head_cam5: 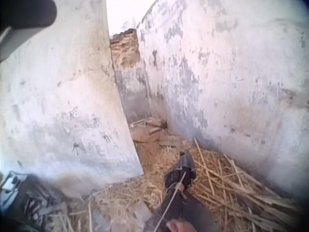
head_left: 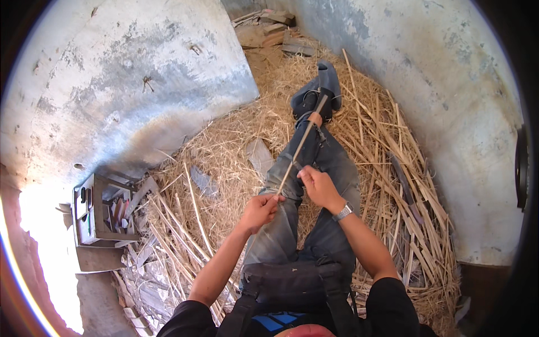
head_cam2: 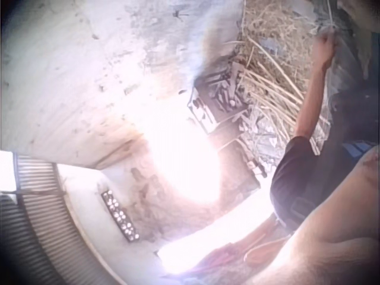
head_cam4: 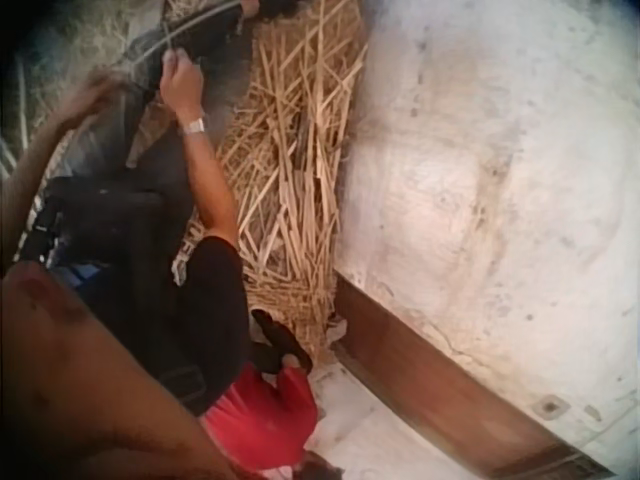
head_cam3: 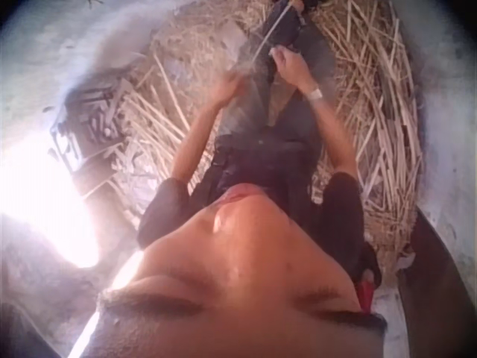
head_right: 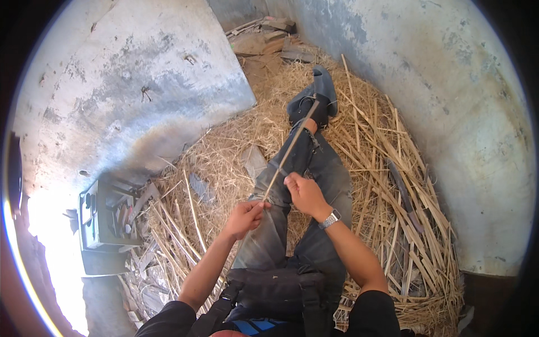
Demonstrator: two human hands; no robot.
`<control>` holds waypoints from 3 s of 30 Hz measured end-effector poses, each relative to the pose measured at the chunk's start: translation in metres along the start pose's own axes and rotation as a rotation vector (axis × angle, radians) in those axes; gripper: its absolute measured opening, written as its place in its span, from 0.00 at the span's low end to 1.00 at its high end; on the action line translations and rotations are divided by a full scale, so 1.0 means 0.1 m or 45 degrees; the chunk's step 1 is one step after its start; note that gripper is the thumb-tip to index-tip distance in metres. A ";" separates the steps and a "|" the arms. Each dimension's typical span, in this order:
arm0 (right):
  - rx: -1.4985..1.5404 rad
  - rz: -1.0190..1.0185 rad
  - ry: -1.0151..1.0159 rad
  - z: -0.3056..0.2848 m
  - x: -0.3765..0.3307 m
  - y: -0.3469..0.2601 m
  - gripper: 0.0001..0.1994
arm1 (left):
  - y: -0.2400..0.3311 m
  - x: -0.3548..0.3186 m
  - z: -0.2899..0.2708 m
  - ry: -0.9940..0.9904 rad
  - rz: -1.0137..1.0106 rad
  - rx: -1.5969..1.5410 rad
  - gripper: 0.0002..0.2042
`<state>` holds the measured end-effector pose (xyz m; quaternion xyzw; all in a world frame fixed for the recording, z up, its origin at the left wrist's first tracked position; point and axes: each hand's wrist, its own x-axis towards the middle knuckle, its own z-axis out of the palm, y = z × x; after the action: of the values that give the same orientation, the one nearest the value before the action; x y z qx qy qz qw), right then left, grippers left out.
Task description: The person uses a knife to shave and smooth long strips of wood while sitting on a floor covered in straw. They hold the wood strip with one hand and run the blade along its surface to remove thin shavings.
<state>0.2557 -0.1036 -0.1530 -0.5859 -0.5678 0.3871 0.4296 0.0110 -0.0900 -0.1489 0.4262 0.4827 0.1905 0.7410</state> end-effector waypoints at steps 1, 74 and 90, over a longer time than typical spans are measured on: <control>-0.245 -0.011 -0.036 0.04 -0.05 0.03 0.19 | 0.00 0.02 0.03 -0.055 -0.053 -0.039 0.16; -0.800 -0.110 -0.205 0.44 -0.20 0.00 0.23 | -0.22 -0.10 0.00 0.207 0.194 0.313 0.14; -0.912 -0.195 -0.136 0.47 -0.09 0.08 0.24 | -0.28 -0.95 -0.31 0.206 0.097 0.388 0.15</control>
<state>0.2138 -0.1090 -0.1767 -0.6340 -0.7310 0.1605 0.1946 -0.0637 -0.1585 -0.1244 0.5350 0.5474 0.1766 0.6188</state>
